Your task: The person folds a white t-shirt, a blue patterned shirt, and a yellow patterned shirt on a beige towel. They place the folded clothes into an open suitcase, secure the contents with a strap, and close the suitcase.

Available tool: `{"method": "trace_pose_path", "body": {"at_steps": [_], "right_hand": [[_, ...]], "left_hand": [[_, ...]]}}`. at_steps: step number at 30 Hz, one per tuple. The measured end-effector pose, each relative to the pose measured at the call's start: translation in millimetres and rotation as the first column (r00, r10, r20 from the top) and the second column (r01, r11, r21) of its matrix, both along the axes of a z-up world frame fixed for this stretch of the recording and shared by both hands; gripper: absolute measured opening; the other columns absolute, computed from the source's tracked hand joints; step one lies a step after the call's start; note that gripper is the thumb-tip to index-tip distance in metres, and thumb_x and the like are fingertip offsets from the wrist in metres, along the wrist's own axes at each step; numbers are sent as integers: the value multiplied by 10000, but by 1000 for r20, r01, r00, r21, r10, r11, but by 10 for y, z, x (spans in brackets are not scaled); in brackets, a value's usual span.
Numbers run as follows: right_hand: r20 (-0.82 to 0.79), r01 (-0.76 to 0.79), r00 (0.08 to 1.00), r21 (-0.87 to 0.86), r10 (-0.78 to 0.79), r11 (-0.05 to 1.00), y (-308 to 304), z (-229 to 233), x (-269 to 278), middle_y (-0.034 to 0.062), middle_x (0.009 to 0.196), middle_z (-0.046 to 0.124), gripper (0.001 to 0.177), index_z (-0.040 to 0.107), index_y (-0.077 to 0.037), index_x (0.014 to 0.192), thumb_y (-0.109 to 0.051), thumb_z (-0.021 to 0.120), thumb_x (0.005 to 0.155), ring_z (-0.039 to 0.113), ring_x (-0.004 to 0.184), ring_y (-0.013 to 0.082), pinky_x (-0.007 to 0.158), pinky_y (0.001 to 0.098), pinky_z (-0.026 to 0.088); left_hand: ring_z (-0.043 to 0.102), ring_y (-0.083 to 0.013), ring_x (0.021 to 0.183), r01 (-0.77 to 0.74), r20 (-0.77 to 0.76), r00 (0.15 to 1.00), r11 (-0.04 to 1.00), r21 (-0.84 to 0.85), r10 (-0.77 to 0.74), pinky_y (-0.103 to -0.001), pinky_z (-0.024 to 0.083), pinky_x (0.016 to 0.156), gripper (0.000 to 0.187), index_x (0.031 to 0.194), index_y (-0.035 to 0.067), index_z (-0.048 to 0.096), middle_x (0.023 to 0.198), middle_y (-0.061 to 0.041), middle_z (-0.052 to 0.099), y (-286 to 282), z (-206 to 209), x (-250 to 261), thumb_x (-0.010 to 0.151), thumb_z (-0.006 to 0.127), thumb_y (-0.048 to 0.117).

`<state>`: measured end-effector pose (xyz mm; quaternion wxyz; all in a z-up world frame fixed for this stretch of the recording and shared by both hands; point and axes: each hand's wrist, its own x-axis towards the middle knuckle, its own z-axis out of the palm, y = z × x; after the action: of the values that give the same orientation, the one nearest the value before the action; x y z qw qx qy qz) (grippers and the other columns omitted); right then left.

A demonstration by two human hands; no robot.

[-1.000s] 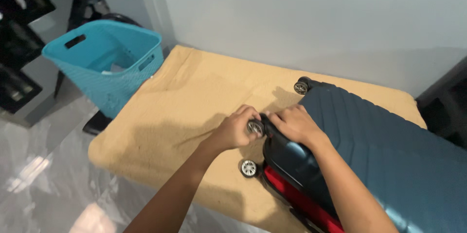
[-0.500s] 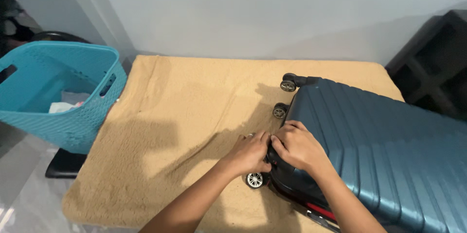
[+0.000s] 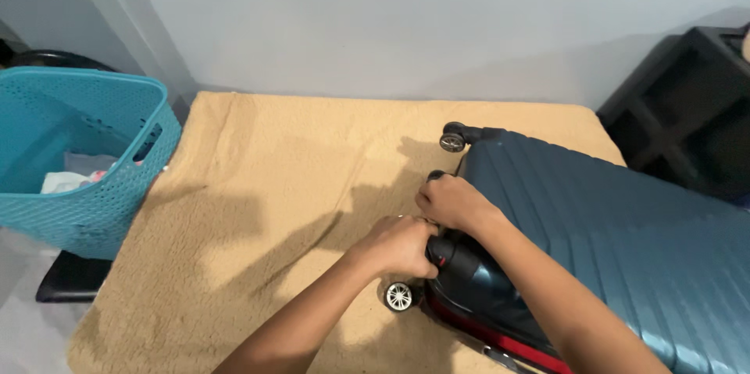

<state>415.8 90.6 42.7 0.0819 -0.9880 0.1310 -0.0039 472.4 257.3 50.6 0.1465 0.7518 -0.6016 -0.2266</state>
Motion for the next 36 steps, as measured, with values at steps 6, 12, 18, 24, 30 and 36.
{"method": "trace_pose_path", "body": {"at_steps": [6,12,18,24,30,36], "right_hand": [[-86,2,996,-103,-11,995,-62,-226,143,207,861,722,314,769,-83,828,-291,551,918,715,827,400,763,509,583],[7,106,994,-116,-106,988,106,-390,81,204,776,722,353,749,-73,755,-292,541,937,730,737,378,684,494,594],[48,95,995,-106,-91,990,212,-454,68,191,733,722,354,753,-85,698,-271,549,920,730,687,372,638,485,577],[30,75,997,-182,-71,980,195,-468,65,182,693,719,290,745,-104,718,-221,557,905,737,655,338,571,456,583],[-7,125,992,-164,-128,978,166,-543,82,169,709,726,265,746,-104,690,-204,589,878,746,668,320,588,430,593],[30,179,984,-148,-176,973,140,-523,142,182,725,713,281,756,-83,718,-218,595,902,741,672,341,589,445,595]], "left_hand": [[689,-337,984,82,-7,995,875,-477,-97,-448,566,824,438,958,65,708,1000,-114,704,-9,-443,55,588,815,273],[656,-340,1036,97,-14,991,783,-615,-134,-451,565,836,448,997,66,667,1048,-112,641,19,-927,95,645,833,289],[665,-321,1124,-3,-98,991,737,-676,-87,-412,592,916,440,1106,114,696,1210,-87,665,24,-1226,46,702,795,255],[639,-378,1060,-55,-324,945,952,-300,-48,-453,537,869,626,1168,63,622,1205,-169,603,112,-1037,115,618,826,285],[674,-326,1110,95,-485,828,923,-373,-282,-414,540,941,618,1156,24,647,1186,-181,677,111,-850,398,812,824,507],[740,-313,860,271,-276,922,962,-43,-272,-412,583,797,590,1011,29,705,937,-140,736,-76,-785,337,843,687,594]]}}
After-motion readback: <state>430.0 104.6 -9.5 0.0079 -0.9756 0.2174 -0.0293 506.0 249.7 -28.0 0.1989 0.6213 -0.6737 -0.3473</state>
